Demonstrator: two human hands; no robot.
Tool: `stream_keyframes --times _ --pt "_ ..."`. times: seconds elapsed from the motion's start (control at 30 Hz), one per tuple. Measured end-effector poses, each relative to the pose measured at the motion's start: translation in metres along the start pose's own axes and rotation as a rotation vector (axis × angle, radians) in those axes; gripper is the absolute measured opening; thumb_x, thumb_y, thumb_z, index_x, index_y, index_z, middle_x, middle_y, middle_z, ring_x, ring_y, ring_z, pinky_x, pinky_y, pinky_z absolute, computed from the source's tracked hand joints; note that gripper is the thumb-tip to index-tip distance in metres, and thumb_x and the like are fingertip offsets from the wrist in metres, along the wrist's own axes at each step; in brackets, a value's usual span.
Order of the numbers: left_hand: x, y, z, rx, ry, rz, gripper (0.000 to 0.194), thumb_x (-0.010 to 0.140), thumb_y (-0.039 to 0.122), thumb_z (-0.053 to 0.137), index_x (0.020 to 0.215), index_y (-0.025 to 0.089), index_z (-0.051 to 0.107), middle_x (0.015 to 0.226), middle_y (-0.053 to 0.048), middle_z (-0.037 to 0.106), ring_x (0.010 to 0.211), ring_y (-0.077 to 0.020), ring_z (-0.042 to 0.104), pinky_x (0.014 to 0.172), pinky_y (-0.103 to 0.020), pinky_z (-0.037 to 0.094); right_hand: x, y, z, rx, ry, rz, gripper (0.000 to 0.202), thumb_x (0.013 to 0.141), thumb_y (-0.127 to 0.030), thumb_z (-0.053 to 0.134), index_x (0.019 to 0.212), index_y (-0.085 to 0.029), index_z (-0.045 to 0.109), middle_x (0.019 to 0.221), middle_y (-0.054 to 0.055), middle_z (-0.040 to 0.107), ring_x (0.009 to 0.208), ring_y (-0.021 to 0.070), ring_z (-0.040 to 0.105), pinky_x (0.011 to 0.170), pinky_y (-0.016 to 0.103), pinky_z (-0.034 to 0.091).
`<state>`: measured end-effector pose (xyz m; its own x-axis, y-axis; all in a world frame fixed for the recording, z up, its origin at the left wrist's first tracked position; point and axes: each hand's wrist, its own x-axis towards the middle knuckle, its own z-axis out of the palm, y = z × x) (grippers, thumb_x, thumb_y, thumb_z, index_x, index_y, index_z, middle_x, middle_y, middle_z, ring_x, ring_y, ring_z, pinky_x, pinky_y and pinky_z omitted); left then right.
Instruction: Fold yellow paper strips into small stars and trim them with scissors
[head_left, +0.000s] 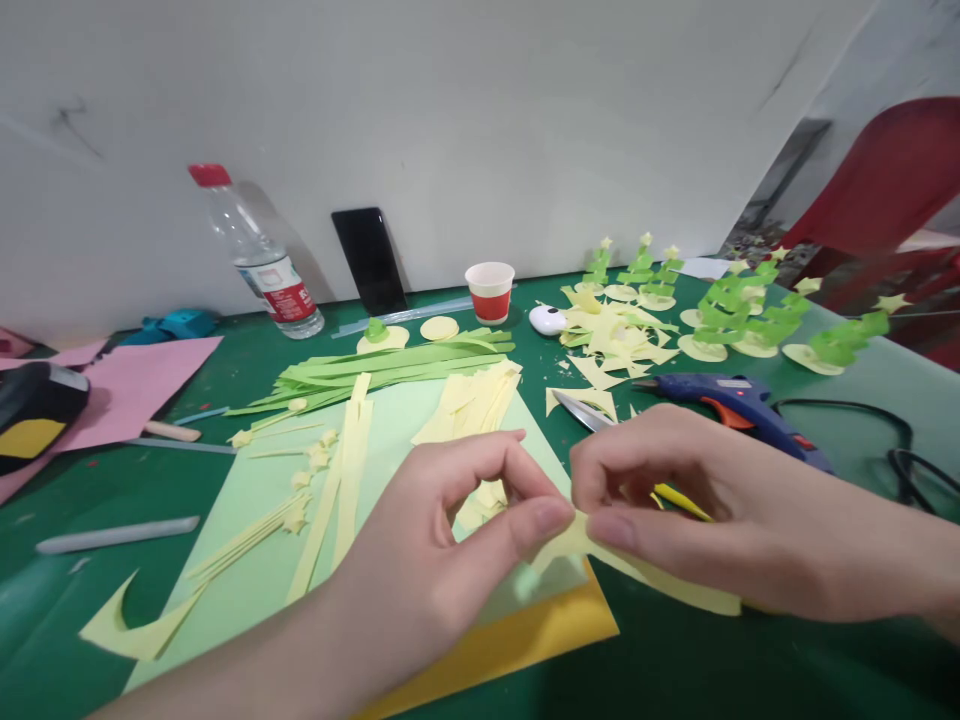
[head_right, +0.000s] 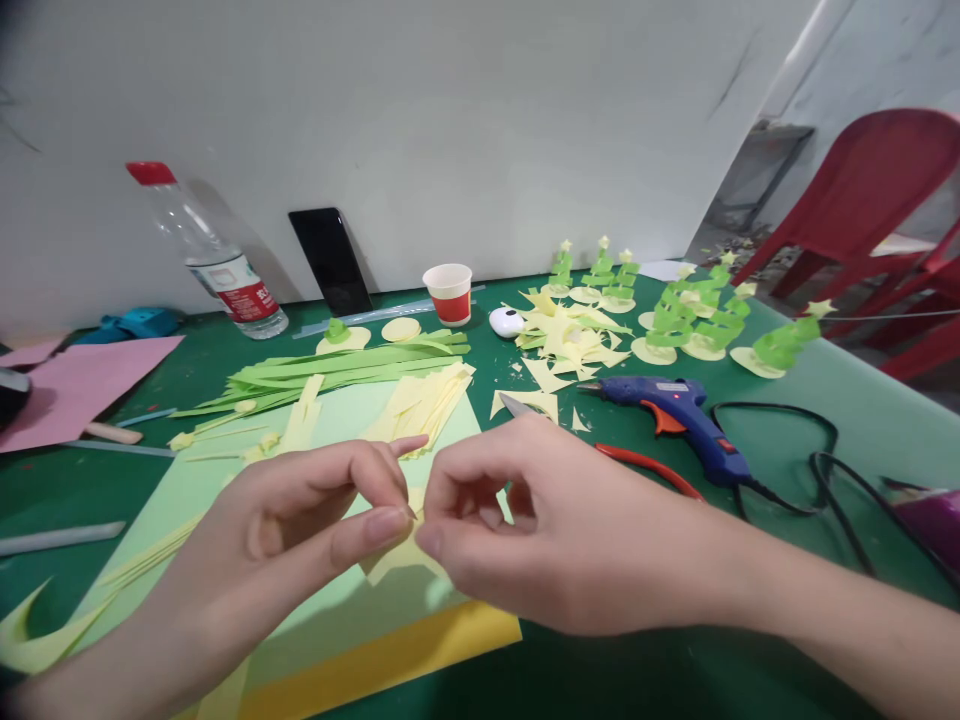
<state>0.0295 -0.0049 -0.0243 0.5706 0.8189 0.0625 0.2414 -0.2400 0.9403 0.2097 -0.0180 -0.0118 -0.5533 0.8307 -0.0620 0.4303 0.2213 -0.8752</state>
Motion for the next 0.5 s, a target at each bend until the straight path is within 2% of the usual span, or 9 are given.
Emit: stream_keyframes --times 0.17,0.33,0.5 --pt "0.001 -0.004 0.001 0.035 -0.011 -0.024 0.024 0.083 0.024 0.055 0.059 0.021 0.052 0.060 0.005 0.054 0.059 -0.0119 0.052 0.058 -0.021 0.044 0.002 0.000 0.006 0.039 0.064 0.007 0.022 0.072 -0.006 0.045 0.053 -0.018 0.042 0.048 -0.007 0.037 0.045 0.0055 0.032 0.038 0.016 0.025" --pt "0.003 -0.006 0.001 0.018 0.071 -0.041 0.025 0.077 0.025 0.064 0.054 0.020 0.054 0.056 0.007 0.057 0.056 -0.0102 0.053 0.083 -0.026 0.048 -0.001 0.004 0.013 0.085 0.210 -0.062 0.020 0.066 -0.006 0.045 0.052 -0.018 0.040 0.047 -0.007 0.032 0.043 0.0055 0.027 0.037 0.018 0.021" --pt "0.004 -0.005 0.000 -0.002 0.110 0.053 0.013 0.079 0.015 0.057 0.068 0.022 0.061 0.071 0.005 0.065 0.072 -0.0119 0.062 0.070 -0.020 0.051 -0.001 0.008 0.017 0.072 0.367 -0.145 0.020 0.070 -0.007 0.047 0.054 -0.019 0.046 0.048 -0.006 0.041 0.045 0.0063 0.035 0.040 0.017 0.028"
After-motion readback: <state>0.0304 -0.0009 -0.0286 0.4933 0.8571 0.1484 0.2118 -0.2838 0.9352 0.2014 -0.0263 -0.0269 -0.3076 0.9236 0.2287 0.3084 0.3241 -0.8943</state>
